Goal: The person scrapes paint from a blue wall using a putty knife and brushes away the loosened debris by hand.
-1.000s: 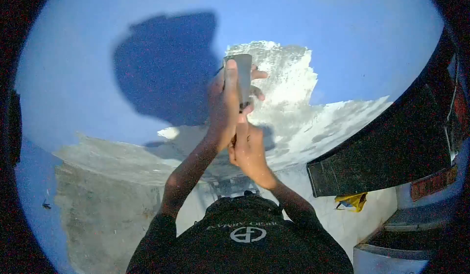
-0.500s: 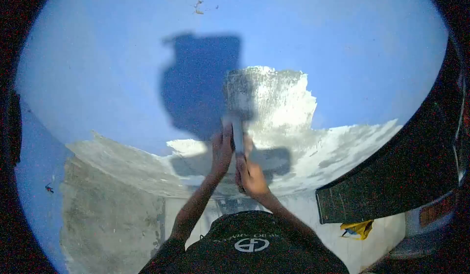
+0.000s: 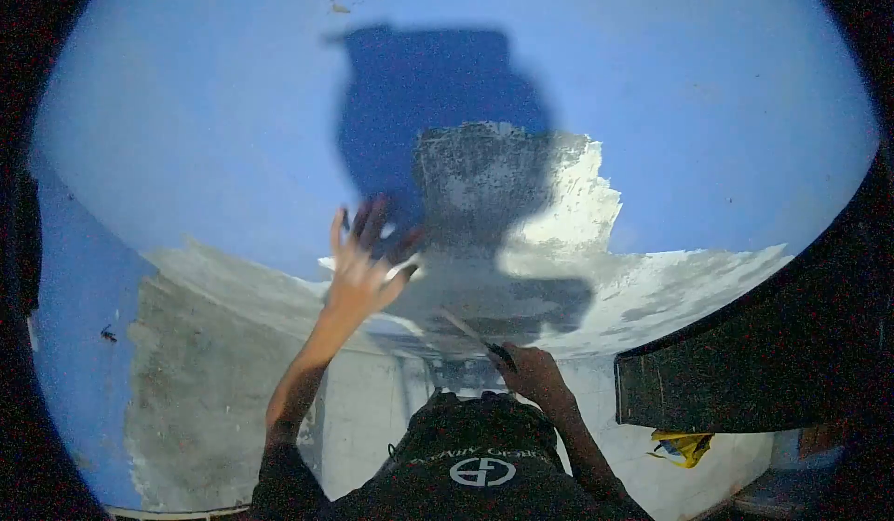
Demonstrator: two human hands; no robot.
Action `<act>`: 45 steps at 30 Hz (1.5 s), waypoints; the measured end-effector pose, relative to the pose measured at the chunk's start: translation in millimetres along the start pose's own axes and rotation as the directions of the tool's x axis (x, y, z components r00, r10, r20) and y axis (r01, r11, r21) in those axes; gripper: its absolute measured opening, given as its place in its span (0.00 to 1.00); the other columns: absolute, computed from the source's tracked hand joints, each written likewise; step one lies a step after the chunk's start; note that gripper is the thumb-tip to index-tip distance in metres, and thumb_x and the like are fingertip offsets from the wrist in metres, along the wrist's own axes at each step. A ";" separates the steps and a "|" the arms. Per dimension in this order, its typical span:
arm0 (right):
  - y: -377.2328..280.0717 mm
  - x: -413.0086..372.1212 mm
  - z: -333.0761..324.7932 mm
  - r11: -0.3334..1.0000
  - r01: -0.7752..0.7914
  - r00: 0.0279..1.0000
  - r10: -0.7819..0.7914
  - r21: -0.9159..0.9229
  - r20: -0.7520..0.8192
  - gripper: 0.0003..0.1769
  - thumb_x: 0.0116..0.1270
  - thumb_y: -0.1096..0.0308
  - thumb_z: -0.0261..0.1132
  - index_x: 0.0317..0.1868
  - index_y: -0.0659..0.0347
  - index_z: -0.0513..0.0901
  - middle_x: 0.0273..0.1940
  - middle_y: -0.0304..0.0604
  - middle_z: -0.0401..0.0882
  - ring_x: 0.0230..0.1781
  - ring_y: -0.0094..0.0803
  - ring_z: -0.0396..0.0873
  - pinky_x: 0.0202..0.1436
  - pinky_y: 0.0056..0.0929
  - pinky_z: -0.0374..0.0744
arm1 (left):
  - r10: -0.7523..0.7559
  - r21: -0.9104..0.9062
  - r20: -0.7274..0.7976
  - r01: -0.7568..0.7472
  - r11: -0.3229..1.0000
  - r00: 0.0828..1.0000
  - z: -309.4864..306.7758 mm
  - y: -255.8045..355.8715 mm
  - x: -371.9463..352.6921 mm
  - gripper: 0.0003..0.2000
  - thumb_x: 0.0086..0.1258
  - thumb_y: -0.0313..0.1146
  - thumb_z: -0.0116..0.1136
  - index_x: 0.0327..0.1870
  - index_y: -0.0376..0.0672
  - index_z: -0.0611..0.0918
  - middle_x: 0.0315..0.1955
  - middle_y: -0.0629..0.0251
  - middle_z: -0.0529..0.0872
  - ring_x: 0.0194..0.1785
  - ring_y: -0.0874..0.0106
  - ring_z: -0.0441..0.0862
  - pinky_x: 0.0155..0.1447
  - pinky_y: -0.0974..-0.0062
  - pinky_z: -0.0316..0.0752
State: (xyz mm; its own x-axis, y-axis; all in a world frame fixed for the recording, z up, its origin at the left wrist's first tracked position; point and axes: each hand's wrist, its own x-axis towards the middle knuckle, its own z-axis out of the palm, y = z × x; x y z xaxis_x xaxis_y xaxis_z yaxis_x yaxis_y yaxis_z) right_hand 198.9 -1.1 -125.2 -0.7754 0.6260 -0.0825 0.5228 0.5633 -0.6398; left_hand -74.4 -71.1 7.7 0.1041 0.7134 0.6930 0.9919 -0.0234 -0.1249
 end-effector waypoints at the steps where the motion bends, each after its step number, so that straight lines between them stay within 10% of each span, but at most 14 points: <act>1: -13.4 4.0 -7.8 0.996 0.077 0.996 -0.075 0.048 -0.043 0.18 0.68 0.54 0.59 0.34 0.63 0.79 0.20 0.54 0.76 0.21 0.52 0.77 0.26 0.45 0.72 | -0.013 0.069 -0.008 0.014 0.998 1.000 5.4 8.0 25.2 0.25 0.58 0.44 0.66 0.58 0.56 0.78 0.67 0.50 0.65 0.72 0.53 0.59 0.71 0.44 0.46; 5: -18.1 1.9 -16.4 0.978 0.164 0.979 -0.146 0.127 -0.140 0.16 0.68 0.57 0.61 0.34 0.64 0.78 0.19 0.53 0.75 0.20 0.51 0.76 0.25 0.41 0.71 | -0.189 0.301 -0.276 0.271 0.914 0.942 1.9 9.3 76.9 0.29 0.62 0.45 0.62 0.65 0.51 0.72 0.69 0.46 0.60 0.74 0.51 0.51 0.72 0.44 0.42; 7: -6.8 -9.7 -7.6 0.986 0.060 0.984 -0.032 0.158 -0.172 0.16 0.69 0.57 0.60 0.35 0.65 0.78 0.17 0.50 0.74 0.16 0.43 0.75 0.23 0.38 0.70 | -0.498 -0.172 -0.565 0.496 0.851 0.658 -13.9 -3.1 75.3 0.33 0.66 0.44 0.59 0.70 0.43 0.63 0.71 0.41 0.51 0.75 0.47 0.44 0.72 0.44 0.40; 8: -4.5 -14.9 -3.2 0.985 0.058 0.985 -0.030 0.164 -0.169 0.16 0.69 0.57 0.60 0.35 0.65 0.78 0.17 0.50 0.74 0.16 0.43 0.75 0.23 0.38 0.70 | -0.497 -0.167 -0.561 0.497 0.851 0.662 -10.7 1.3 69.2 0.33 0.66 0.44 0.59 0.70 0.43 0.63 0.71 0.41 0.51 0.75 0.47 0.44 0.72 0.44 0.40; 10: -3.9 -21.8 6.8 0.858 -0.068 0.956 0.202 0.510 -0.212 0.18 0.71 0.57 0.58 0.33 0.66 0.76 0.15 0.41 0.72 0.15 0.29 0.72 0.21 0.31 0.68 | -0.573 -0.468 -0.383 0.383 0.796 0.725 -0.8 14.9 41.5 0.35 0.67 0.42 0.57 0.71 0.37 0.59 0.72 0.39 0.45 0.75 0.45 0.43 0.73 0.48 0.43; 12: -5.7 -16.9 17.6 0.765 -0.082 0.954 0.246 0.639 -0.171 0.17 0.73 0.57 0.54 0.33 0.64 0.74 0.15 0.34 0.69 0.18 0.19 0.69 0.20 0.25 0.67 | -0.490 -0.259 -0.150 0.445 0.857 0.858 20.3 28.7 9.1 0.31 0.68 0.39 0.56 0.70 0.38 0.62 0.72 0.39 0.44 0.75 0.47 0.44 0.71 0.54 0.52; 17: -56.2 23.9 -1.7 0.710 0.147 0.962 0.060 0.689 -0.267 0.14 0.74 0.59 0.52 0.40 0.64 0.71 0.17 0.33 0.69 0.15 0.19 0.67 0.18 0.23 0.66 | -0.429 -0.529 0.177 0.453 0.717 0.886 43.7 69.9 -32.6 0.20 0.70 0.36 0.53 0.60 0.35 0.72 0.54 0.45 0.73 0.60 0.54 0.70 0.63 0.61 0.66; 22: -79.3 43.6 -12.0 0.802 0.146 0.954 0.041 0.580 -0.298 0.18 0.74 0.58 0.51 0.46 0.69 0.72 0.19 0.43 0.74 0.16 0.35 0.75 0.23 0.37 0.72 | -0.583 -0.862 0.482 0.472 -0.184 0.653 65.0 82.5 10.5 0.17 0.76 0.43 0.46 0.48 0.37 0.79 0.24 0.71 0.76 0.28 0.79 0.70 0.32 0.77 0.66; 32: -103.9 32.9 -20.7 0.828 -0.012 0.944 0.194 0.560 -0.265 0.18 0.75 0.62 0.48 0.47 0.72 0.72 0.17 0.47 0.73 0.16 0.42 0.74 0.22 0.38 0.71 | -0.611 -0.860 0.508 0.398 -0.319 0.607 52.8 85.1 43.3 0.22 0.76 0.50 0.44 0.37 0.38 0.80 0.26 0.70 0.81 0.28 0.82 0.73 0.30 0.82 0.68; 34: -98.3 35.1 -11.9 0.959 0.160 0.851 -0.013 0.235 -0.524 0.17 0.74 0.64 0.48 0.48 0.72 0.72 0.17 0.47 0.73 0.15 0.41 0.73 0.22 0.35 0.71 | -0.660 -0.925 0.376 0.300 -0.232 0.651 54.0 91.7 46.4 0.24 0.76 0.51 0.41 0.40 0.37 0.80 0.29 0.67 0.83 0.27 0.82 0.74 0.30 0.81 0.68; 35: -93.5 47.5 -12.9 0.820 0.164 0.562 -0.535 -0.548 -0.631 0.15 0.74 0.65 0.49 0.46 0.71 0.74 0.17 0.46 0.73 0.14 0.33 0.72 0.20 0.31 0.70 | -0.629 -0.896 0.436 0.372 -0.240 0.644 56.5 90.1 47.1 0.24 0.77 0.51 0.41 0.41 0.37 0.81 0.28 0.68 0.82 0.27 0.83 0.73 0.31 0.82 0.68; 36: -125.7 46.5 -30.8 0.974 0.216 0.748 -0.123 0.064 -0.653 0.13 0.74 0.66 0.49 0.43 0.69 0.74 0.16 0.43 0.72 0.15 0.25 0.71 0.18 0.28 0.68 | -0.618 -0.894 0.443 0.372 -0.250 0.650 41.9 78.6 59.7 0.24 0.77 0.51 0.41 0.41 0.37 0.81 0.28 0.68 0.82 0.27 0.83 0.73 0.31 0.82 0.68; 38: -150.2 47.9 -53.1 0.774 0.159 0.896 0.148 0.613 -0.419 0.14 0.75 0.65 0.48 0.41 0.69 0.74 0.16 0.41 0.71 0.16 0.21 0.69 0.18 0.27 0.68 | -0.517 -0.901 0.432 0.338 -0.270 0.738 14.2 59.5 79.6 0.23 0.77 0.50 0.42 0.39 0.37 0.82 0.27 0.69 0.82 0.26 0.84 0.72 0.30 0.83 0.66; 45: -120.6 42.7 -26.3 0.905 0.237 0.806 0.019 0.353 -0.592 0.20 0.77 0.58 0.43 0.29 0.62 0.68 0.14 0.33 0.64 0.12 0.16 0.63 0.14 0.20 0.61 | -0.682 -0.977 0.213 0.172 -0.129 0.700 42.0 77.4 65.1 0.21 0.77 0.44 0.43 0.34 0.35 0.81 0.16 0.73 0.72 0.20 0.85 0.61 0.23 0.79 0.55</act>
State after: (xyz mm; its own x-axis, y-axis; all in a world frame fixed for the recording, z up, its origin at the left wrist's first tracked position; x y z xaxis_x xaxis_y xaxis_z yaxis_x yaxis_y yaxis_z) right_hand 112.1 -28.0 -31.5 -0.4054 0.8345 0.3732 0.1640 0.4680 -0.8684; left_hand 6.1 3.0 13.3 -0.6188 0.6647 0.4187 -0.0393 -0.5585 0.8286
